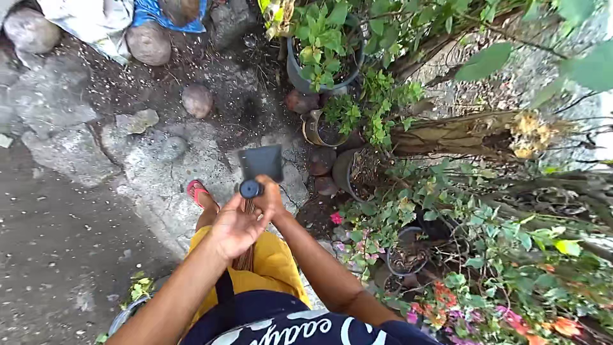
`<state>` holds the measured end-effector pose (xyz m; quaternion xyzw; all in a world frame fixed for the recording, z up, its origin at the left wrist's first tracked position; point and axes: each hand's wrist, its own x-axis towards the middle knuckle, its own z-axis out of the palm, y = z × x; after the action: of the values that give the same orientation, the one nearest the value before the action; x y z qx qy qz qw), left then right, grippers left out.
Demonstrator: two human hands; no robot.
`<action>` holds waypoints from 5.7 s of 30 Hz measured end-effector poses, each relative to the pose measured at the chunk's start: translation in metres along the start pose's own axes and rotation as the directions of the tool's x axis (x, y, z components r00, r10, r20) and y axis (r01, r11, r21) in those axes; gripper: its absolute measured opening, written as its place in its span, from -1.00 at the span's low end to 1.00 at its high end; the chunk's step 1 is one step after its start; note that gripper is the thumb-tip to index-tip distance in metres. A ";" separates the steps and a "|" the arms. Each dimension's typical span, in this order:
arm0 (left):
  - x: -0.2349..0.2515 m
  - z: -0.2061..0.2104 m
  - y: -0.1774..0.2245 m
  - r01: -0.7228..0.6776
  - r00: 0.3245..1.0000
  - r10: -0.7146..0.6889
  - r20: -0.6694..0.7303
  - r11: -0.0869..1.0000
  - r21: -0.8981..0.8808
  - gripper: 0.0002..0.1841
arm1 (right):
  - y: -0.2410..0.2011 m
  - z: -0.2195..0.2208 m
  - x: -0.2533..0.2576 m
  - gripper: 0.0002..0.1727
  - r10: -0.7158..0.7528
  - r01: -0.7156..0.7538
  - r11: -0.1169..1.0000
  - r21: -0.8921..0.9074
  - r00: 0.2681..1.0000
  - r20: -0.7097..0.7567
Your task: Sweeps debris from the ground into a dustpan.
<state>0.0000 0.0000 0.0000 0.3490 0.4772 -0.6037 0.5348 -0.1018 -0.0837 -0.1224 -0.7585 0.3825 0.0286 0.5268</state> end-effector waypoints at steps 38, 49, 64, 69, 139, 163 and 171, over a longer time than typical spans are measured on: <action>0.151 -0.212 0.149 0.034 0.777 0.460 -0.430 0.652 0.758 -0.76 | 0.128 -0.064 -0.116 -0.47 0.813 -0.794 0.270 0.544 0.491 0.313; 0.128 -0.177 0.166 0.084 0.792 0.495 -0.359 0.493 0.866 -0.53 | 0.114 -0.073 -0.165 -0.26 0.790 -0.785 0.258 0.563 0.507 0.345; 0.141 -0.143 0.172 0.056 0.704 0.631 -0.327 0.410 0.910 -0.60 | 0.155 -0.099 -0.070 -0.38 0.779 -0.788 0.424 0.447 0.569 0.264; 0.151 -0.140 0.179 0.126 0.680 0.655 -0.330 0.339 0.932 -0.60 | 0.145 -0.110 -0.073 -0.31 0.730 -0.829 0.465 0.309 0.557 0.395; 0.178 -0.138 0.182 0.362 0.662 0.697 -0.277 0.026 0.932 -0.44 | 0.175 -0.108 -0.061 -0.62 0.744 -0.747 0.370 0.553 0.594 0.304; 0.181 -0.138 0.187 0.389 0.634 0.713 -0.299 0.040 0.921 -0.47 | 0.148 -0.089 -0.051 -0.13 0.752 -0.772 0.399 0.495 0.584 0.305; 0.172 -0.127 0.188 0.351 0.656 0.701 -0.280 0.044 0.935 -0.42 | 0.118 -0.116 -0.096 0.16 0.680 -0.792 0.426 0.437 0.599 0.423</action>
<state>0.1414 0.0716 -0.2363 0.8774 0.0402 -0.4779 -0.0093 -0.2838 -0.1441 -0.1196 -0.3042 0.6145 0.2062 0.6981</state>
